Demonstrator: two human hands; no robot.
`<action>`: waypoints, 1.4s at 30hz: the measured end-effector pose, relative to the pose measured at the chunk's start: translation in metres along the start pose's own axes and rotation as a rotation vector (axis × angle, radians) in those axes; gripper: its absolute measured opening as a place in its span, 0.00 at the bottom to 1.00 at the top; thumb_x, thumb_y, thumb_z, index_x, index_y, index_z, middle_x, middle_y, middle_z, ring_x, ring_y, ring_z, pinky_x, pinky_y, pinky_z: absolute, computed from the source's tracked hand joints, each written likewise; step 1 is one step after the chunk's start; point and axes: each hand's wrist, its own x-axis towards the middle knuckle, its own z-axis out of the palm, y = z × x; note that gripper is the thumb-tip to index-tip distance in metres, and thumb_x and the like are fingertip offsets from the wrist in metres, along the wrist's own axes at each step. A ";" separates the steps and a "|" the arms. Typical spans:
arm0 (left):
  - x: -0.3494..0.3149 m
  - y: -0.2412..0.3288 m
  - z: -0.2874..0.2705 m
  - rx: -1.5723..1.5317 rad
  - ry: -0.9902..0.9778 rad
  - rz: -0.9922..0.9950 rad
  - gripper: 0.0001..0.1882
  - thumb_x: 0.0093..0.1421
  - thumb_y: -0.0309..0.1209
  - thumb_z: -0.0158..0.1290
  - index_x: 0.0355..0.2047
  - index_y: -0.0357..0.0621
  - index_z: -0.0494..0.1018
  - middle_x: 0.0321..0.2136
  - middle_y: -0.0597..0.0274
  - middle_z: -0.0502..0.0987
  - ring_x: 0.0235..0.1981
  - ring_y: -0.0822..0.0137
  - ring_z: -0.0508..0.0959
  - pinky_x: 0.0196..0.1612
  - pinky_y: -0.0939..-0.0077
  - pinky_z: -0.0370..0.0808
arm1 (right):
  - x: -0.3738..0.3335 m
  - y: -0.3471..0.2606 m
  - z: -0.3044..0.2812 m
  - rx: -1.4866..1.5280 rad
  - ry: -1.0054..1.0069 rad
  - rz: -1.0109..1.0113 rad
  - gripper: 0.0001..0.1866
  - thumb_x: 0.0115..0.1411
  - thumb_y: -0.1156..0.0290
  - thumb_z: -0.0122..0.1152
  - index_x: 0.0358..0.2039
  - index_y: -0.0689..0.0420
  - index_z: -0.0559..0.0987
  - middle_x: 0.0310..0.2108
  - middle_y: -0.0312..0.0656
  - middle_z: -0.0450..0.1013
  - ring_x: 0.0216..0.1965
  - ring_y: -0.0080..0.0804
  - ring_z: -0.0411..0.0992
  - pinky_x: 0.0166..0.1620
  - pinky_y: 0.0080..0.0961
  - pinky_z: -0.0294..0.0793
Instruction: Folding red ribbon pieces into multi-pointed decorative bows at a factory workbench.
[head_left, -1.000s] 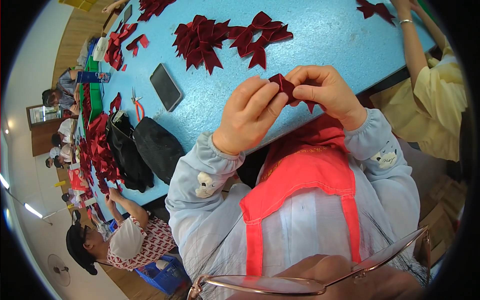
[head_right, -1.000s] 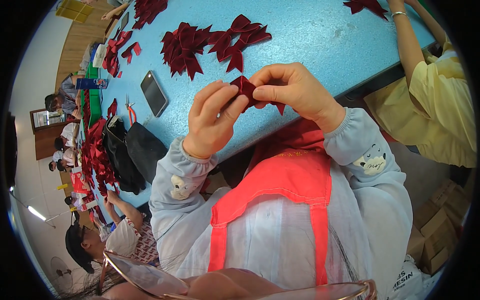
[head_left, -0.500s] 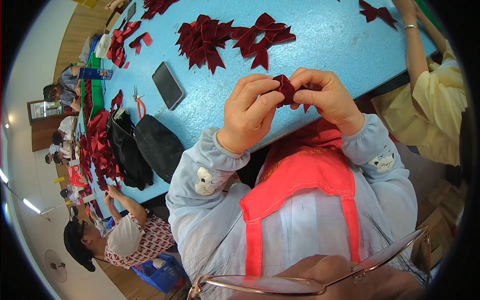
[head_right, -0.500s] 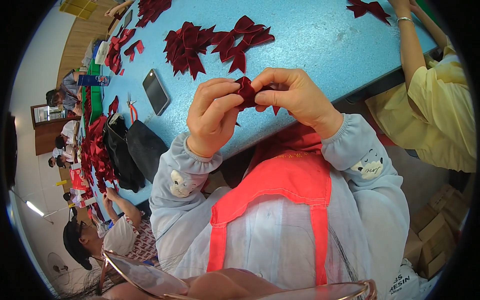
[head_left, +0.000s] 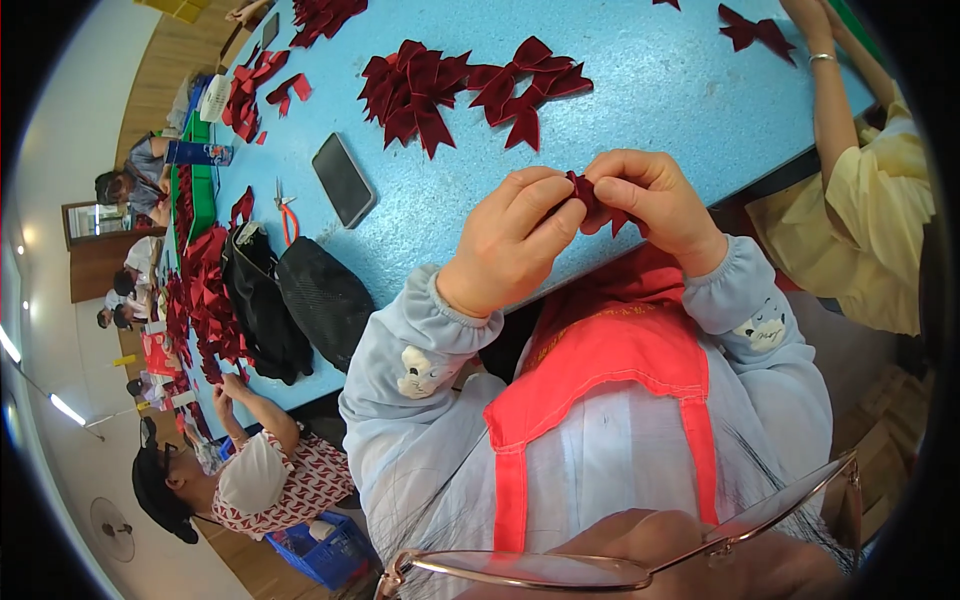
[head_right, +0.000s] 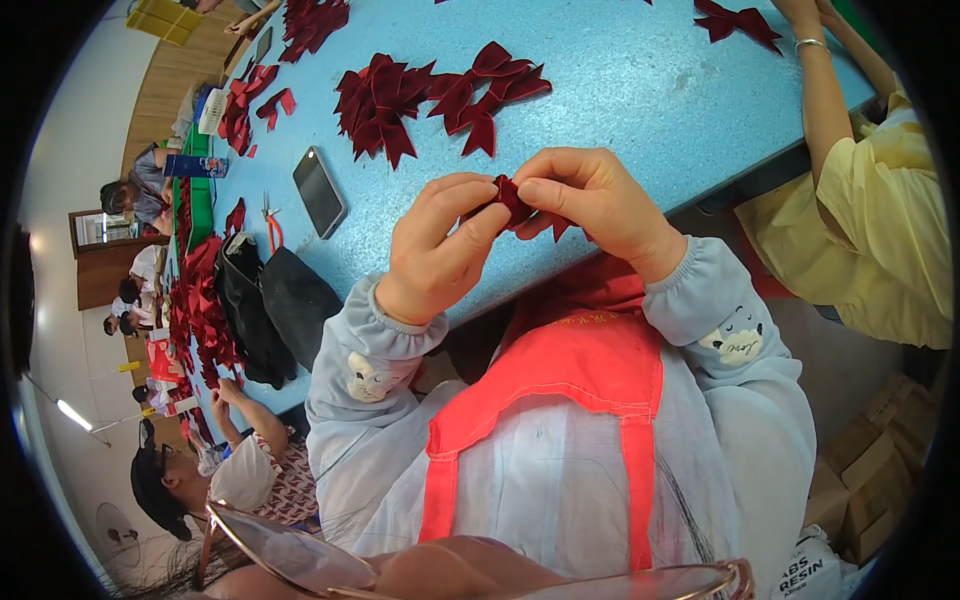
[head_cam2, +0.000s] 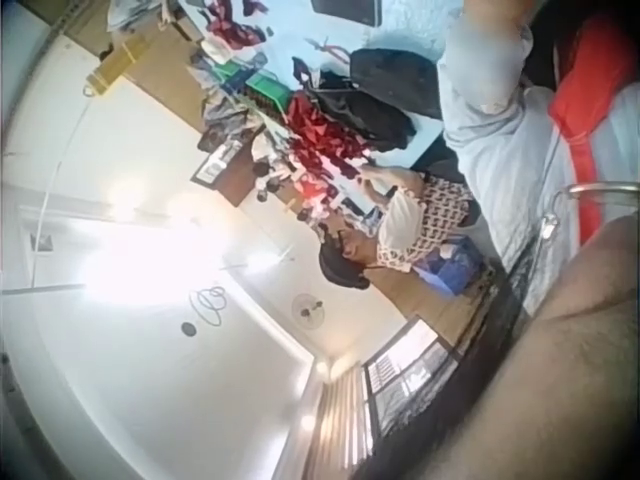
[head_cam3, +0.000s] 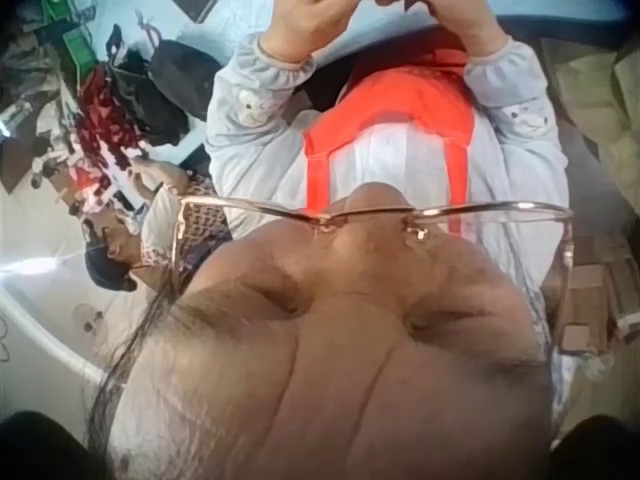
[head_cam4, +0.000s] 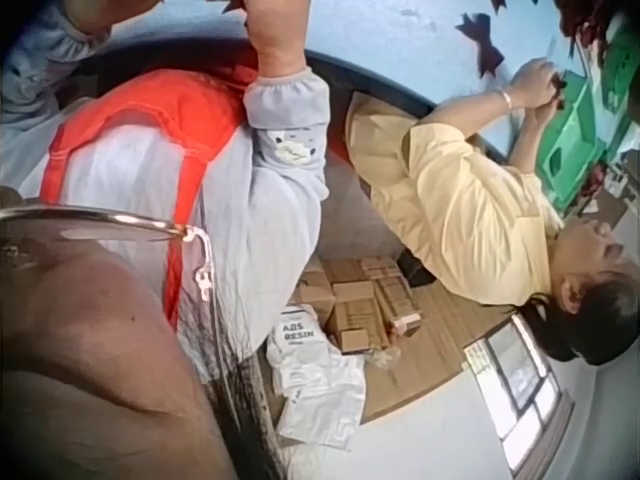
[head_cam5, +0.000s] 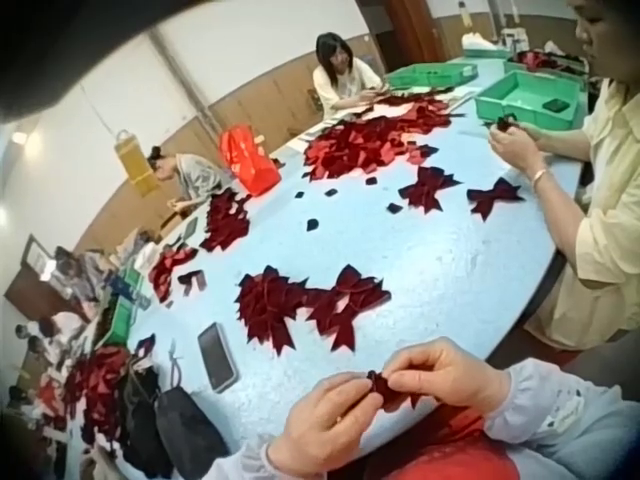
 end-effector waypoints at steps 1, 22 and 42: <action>-0.001 -0.002 -0.001 0.006 -0.019 0.021 0.12 0.43 0.19 0.54 0.31 0.33 0.72 0.34 0.53 0.72 0.34 0.55 0.75 0.32 0.70 0.75 | -0.001 -0.001 -0.001 -0.004 -0.007 0.013 0.07 0.60 0.72 0.51 0.33 0.62 0.74 0.28 0.40 0.73 0.28 0.25 0.74 0.30 0.17 0.73; 0.004 0.017 -0.002 -0.016 0.009 -0.091 0.13 0.40 0.11 0.55 0.28 0.33 0.71 0.34 0.51 0.73 0.34 0.54 0.77 0.32 0.72 0.76 | 0.004 -0.018 -0.006 -0.162 -0.136 -0.069 0.03 0.56 0.80 0.52 0.31 0.62 0.74 0.25 0.37 0.73 0.26 0.21 0.72 0.29 0.16 0.72; -0.001 0.014 -0.004 -0.047 -0.018 0.039 0.13 0.42 0.12 0.54 0.31 0.31 0.72 0.33 0.50 0.73 0.34 0.51 0.77 0.32 0.70 0.77 | 0.003 -0.012 -0.008 -0.209 -0.187 -0.177 0.05 0.53 0.82 0.53 0.30 0.62 0.75 0.27 0.36 0.72 0.27 0.21 0.71 0.29 0.16 0.70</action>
